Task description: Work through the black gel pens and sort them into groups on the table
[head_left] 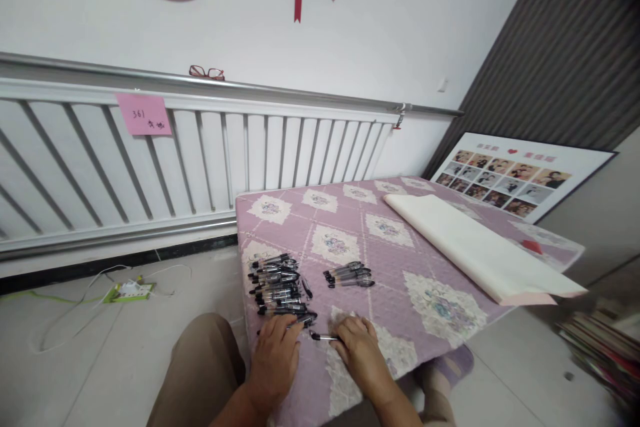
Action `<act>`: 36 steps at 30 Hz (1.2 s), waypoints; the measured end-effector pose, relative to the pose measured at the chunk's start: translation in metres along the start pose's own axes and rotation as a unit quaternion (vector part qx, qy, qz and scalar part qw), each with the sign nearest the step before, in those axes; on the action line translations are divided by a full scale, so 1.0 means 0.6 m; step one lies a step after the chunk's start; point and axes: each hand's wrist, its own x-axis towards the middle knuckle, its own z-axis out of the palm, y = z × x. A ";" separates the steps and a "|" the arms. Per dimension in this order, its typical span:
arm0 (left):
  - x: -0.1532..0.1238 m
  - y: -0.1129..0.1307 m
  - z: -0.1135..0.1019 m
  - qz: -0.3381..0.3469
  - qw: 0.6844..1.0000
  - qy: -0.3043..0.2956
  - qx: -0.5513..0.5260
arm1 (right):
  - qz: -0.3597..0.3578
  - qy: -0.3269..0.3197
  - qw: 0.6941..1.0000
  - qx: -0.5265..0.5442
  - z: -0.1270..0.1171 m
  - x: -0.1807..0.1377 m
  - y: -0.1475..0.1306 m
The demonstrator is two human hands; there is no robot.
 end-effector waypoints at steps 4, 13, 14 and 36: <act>-0.001 0.000 0.003 -0.013 1.000 -0.004 0.001 | -0.012 -0.002 1.000 -0.006 0.001 0.024 -0.010; 0.000 0.002 -0.004 0.007 0.999 -0.041 -0.024 | -0.007 -0.018 1.000 0.024 0.005 0.003 -0.033; 0.000 0.002 -0.004 0.011 0.998 -0.052 -0.025 | -0.008 -0.016 0.999 0.030 0.009 0.001 -0.044; 0.004 0.001 0.002 -0.044 0.990 -0.131 0.001 | 0.200 0.142 0.918 0.310 0.023 -0.010 -0.010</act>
